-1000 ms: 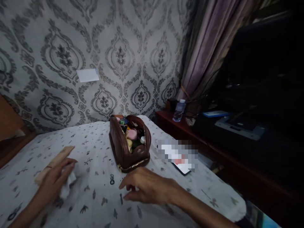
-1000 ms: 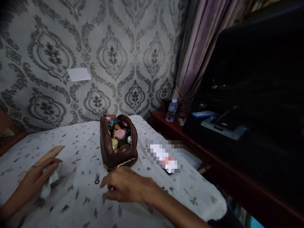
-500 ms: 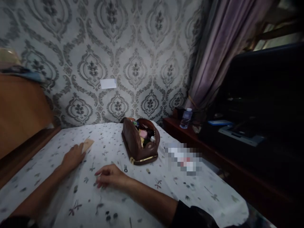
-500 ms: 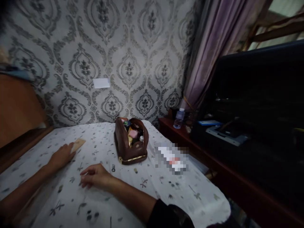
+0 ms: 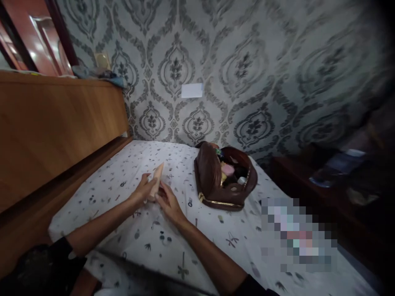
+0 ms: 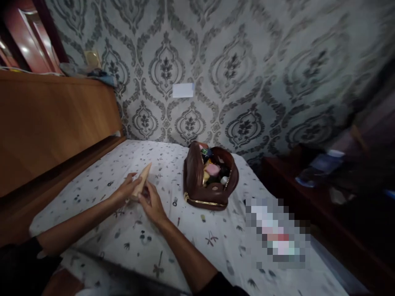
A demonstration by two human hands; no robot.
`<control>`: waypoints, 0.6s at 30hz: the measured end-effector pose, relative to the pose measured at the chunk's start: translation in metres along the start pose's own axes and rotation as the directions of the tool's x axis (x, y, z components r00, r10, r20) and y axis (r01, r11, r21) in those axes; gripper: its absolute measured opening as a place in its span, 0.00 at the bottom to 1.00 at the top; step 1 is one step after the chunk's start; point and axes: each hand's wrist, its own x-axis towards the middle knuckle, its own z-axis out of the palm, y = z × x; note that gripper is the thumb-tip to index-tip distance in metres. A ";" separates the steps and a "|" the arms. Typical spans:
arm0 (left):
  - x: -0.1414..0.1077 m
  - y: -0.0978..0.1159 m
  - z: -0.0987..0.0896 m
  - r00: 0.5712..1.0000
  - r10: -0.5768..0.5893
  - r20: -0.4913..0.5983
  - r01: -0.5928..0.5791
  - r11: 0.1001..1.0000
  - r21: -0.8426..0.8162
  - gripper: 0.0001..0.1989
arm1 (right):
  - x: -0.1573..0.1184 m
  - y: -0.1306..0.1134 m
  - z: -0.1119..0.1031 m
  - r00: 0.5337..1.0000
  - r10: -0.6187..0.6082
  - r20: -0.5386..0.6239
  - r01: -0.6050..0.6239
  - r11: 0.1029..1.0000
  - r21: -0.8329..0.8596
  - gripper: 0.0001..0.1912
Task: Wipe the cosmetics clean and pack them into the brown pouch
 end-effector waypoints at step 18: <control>-0.039 0.026 -0.044 0.961 0.265 0.075 -0.270 0.960 0.078 0.19 | -0.031 -0.031 -0.029 0.997 0.050 -0.056 -0.076 0.698 -0.712 0.27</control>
